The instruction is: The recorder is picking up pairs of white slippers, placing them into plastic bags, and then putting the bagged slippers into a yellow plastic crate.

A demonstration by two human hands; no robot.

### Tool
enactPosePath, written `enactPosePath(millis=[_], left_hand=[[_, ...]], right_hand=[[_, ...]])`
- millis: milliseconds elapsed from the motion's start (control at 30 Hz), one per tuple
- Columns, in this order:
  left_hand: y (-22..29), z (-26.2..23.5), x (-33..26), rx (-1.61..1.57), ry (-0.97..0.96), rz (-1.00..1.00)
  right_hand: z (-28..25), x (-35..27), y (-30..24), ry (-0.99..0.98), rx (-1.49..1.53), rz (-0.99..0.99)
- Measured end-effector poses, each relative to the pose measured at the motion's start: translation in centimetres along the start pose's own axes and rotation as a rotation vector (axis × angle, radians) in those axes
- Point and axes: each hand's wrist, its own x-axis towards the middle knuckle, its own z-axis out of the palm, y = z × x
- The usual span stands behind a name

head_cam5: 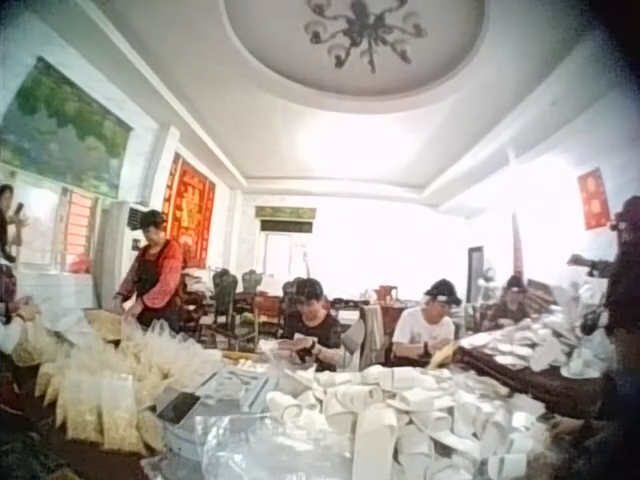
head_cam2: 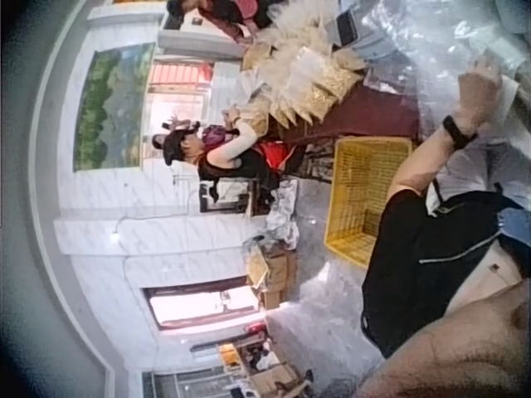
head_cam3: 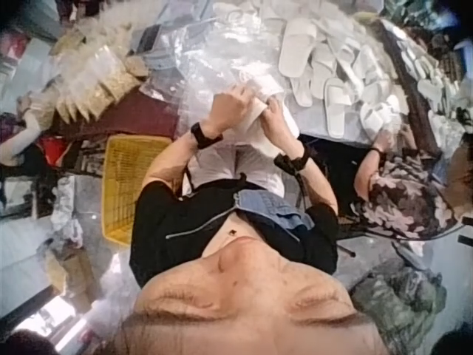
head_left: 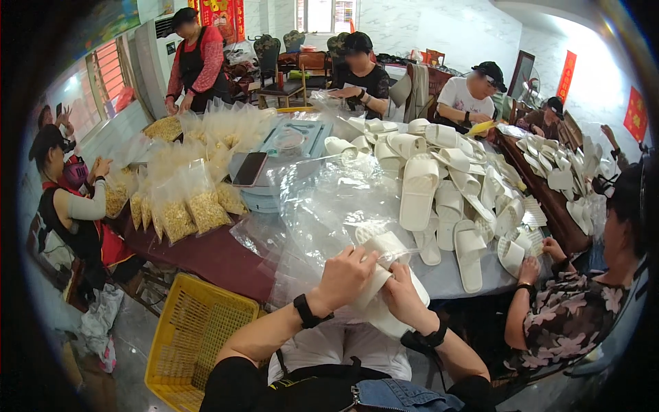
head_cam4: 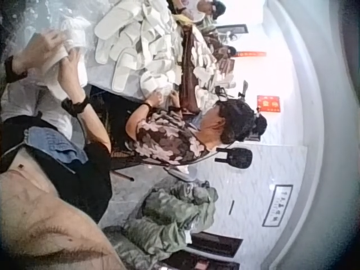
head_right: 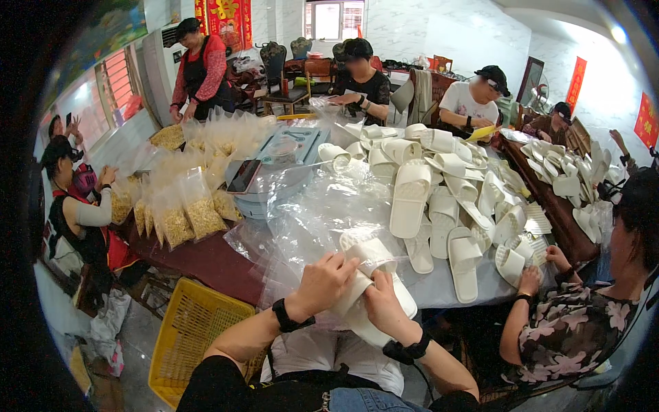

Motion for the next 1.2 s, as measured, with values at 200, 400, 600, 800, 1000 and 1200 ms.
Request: enactPosePath(millis=[200, 400, 600, 800, 1000, 1200], left_hand=[[0.9, -1.6, -0.3, -0.086, 0.016, 0.036], [2.0, -0.4, -1.4, -0.156, -0.003, 0.149], [4.0, -0.2, -1.9, -0.25, -0.035, 0.286], [4.8, -0.9, -4.8, -0.265, -0.116, 0.25], [5.9, 0.6, -3.4, -0.292, -0.119, 0.338], [-0.6, -2.7, -13.0, -0.339, 0.13, -0.064]], right_hand=[[1.6, 0.4, 2.4, 0.059, -0.043, 0.134], [2.7, 3.3, 1.8, 0.08, 0.051, 0.031], [5.7, 4.6, 4.4, 0.103, 0.182, 0.162], [7.3, 8.8, 3.5, -0.227, 0.091, 0.335], [8.9, 10.5, 19.4, 0.208, -0.449, 0.054], [7.9, 9.2, 8.8, -0.1, 0.171, 0.245]])
